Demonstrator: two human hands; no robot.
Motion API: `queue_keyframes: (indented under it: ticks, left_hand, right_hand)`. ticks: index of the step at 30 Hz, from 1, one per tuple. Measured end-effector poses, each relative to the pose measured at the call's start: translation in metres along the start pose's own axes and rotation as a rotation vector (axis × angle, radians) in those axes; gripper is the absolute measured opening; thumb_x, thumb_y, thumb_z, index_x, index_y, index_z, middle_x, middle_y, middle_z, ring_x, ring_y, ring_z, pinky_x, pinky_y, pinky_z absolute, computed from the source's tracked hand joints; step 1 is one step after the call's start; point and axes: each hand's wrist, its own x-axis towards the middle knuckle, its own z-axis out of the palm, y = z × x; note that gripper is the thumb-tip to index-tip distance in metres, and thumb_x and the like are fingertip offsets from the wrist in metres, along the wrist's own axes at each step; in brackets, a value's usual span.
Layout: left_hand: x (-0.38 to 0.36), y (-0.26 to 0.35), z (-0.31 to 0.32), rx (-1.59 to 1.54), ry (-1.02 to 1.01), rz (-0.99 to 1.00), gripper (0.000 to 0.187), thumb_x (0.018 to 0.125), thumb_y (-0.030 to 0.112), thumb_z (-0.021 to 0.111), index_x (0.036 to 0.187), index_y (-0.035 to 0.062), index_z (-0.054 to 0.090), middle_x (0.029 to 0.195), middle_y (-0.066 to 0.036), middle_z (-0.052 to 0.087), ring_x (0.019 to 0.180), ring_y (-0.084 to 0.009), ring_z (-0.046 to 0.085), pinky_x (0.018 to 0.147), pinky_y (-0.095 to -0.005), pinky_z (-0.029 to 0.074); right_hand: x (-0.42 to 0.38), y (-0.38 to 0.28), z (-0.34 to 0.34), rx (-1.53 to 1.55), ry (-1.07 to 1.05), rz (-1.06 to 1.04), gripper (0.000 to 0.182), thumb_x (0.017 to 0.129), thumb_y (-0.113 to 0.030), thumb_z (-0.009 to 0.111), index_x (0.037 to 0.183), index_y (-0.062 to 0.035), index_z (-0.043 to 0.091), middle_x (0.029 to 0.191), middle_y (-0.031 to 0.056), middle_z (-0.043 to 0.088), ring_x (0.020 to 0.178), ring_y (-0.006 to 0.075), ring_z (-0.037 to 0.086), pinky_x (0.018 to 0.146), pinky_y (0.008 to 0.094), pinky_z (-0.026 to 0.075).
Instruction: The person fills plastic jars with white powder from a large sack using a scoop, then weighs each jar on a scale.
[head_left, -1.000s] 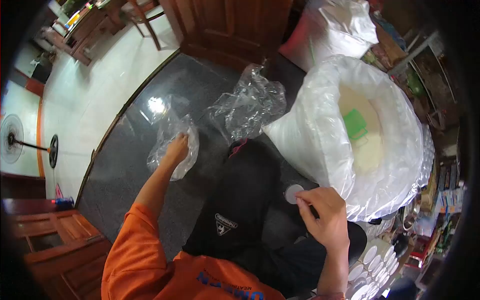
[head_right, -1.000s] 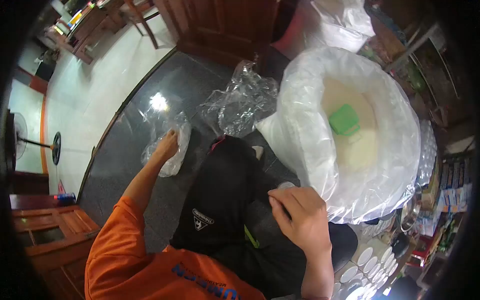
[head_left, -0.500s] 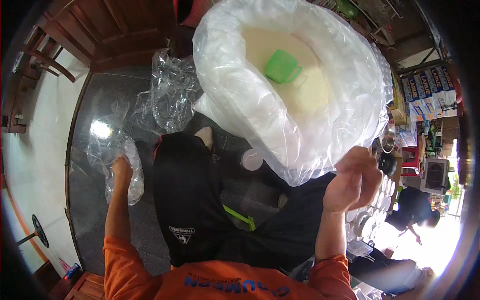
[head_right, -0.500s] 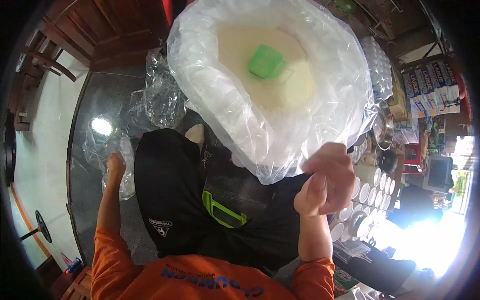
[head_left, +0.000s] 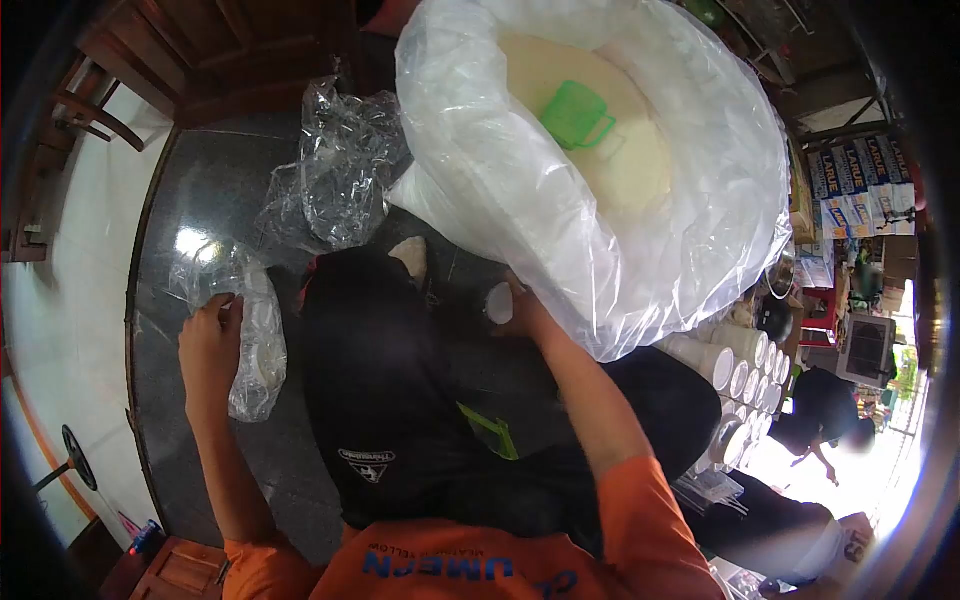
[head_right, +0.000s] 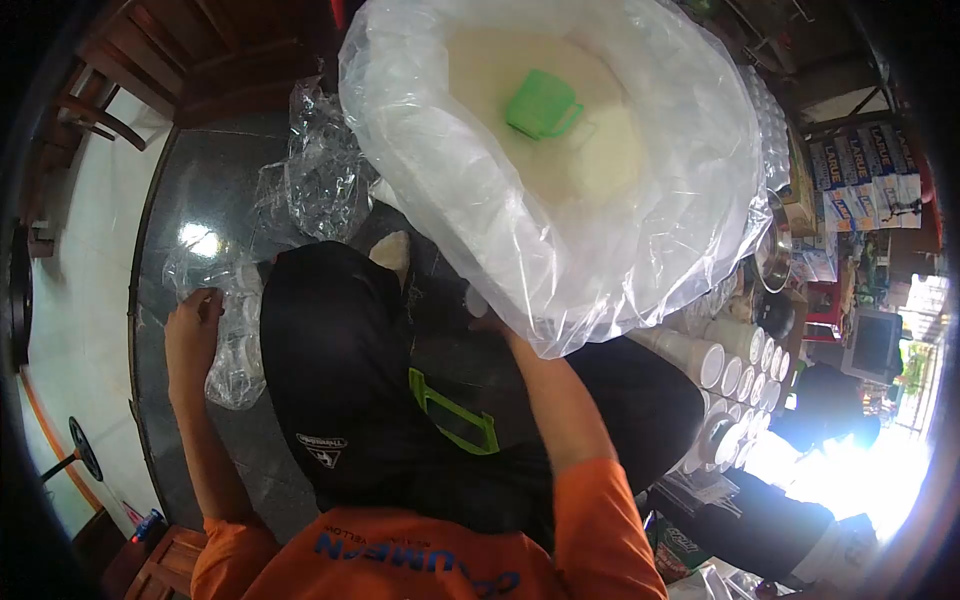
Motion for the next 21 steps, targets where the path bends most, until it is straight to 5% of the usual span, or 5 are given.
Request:
queue_keyframes:
  ticks: [2, 6, 15, 18, 21]
  left_hand:
    - [-0.01, 0.011, -0.017, -0.08, 0.032, 0.017, 0.032, 0.105, 0.029, 0.064, 0.123, 0.0039, 0.075, 0.102, -0.022, 0.078, 0.095, -0.0404, 0.076, 0.084, -0.0482, 0.058]
    - [-0.029, 0.019, -0.036, -0.362, 0.082, 0.041, 0.03, 0.105, 0.022, 0.067, 0.129, 0.0035, 0.072, 0.102, -0.017, 0.078, 0.092, -0.0244, 0.076, 0.081, -0.0369, 0.058]
    - [-0.076, 0.129, -0.083, -0.952, 0.09, 0.51, 0.027, 0.098, 0.011, 0.071, 0.122, -0.0027, 0.073, 0.104, -0.014, 0.077, 0.097, -0.0208, 0.075, 0.089, -0.0328, 0.057]
    - [-0.084, 0.17, -0.088, -0.938, -0.016, 0.856, 0.062, 0.082, 0.033, 0.088, 0.131, 0.0001, 0.069, 0.123, -0.017, 0.072, 0.118, -0.0298, 0.068, 0.104, -0.0406, 0.051]
    - [-0.1, 0.206, -0.083, -0.731, -0.029, 1.07, 0.111, 0.061, 0.052, 0.1, 0.15, 0.0037, 0.056, 0.151, -0.019, 0.054, 0.139, -0.0367, 0.053, 0.116, -0.0501, 0.044]
  right_hand:
    - [-0.003, -0.003, 0.009, 0.118, -0.055, 0.178, 0.137, 0.059, -0.054, 0.097, 0.165, -0.0048, 0.026, 0.158, 0.0374, 0.04, 0.142, 0.0501, 0.05, 0.114, 0.0529, 0.048]
    - [-0.005, -0.005, 0.015, 0.126, 0.031, 0.205, 0.138, 0.06, -0.057, 0.096, 0.164, -0.0005, 0.025, 0.156, 0.036, 0.044, 0.143, 0.0491, 0.049, 0.116, 0.052, 0.048]
    - [-0.111, -0.092, -0.206, 0.185, -0.305, -0.137, 0.11, 0.067, -0.056, 0.09, 0.149, 0.0035, 0.046, 0.141, 0.0292, 0.059, 0.128, 0.0445, 0.06, 0.108, 0.0484, 0.049]
    - [-0.177, -0.121, -0.284, 0.281, -0.248, -0.079, 0.108, 0.068, -0.051, 0.091, 0.151, 0.0008, 0.045, 0.137, 0.0298, 0.062, 0.123, 0.0437, 0.064, 0.105, 0.0485, 0.051]
    - [-0.229, -0.111, -0.317, 0.321, 0.185, -0.193, 0.096, 0.073, -0.052, 0.089, 0.142, 0.0034, 0.051, 0.117, 0.0313, 0.07, 0.109, 0.0504, 0.07, 0.093, 0.0501, 0.057]
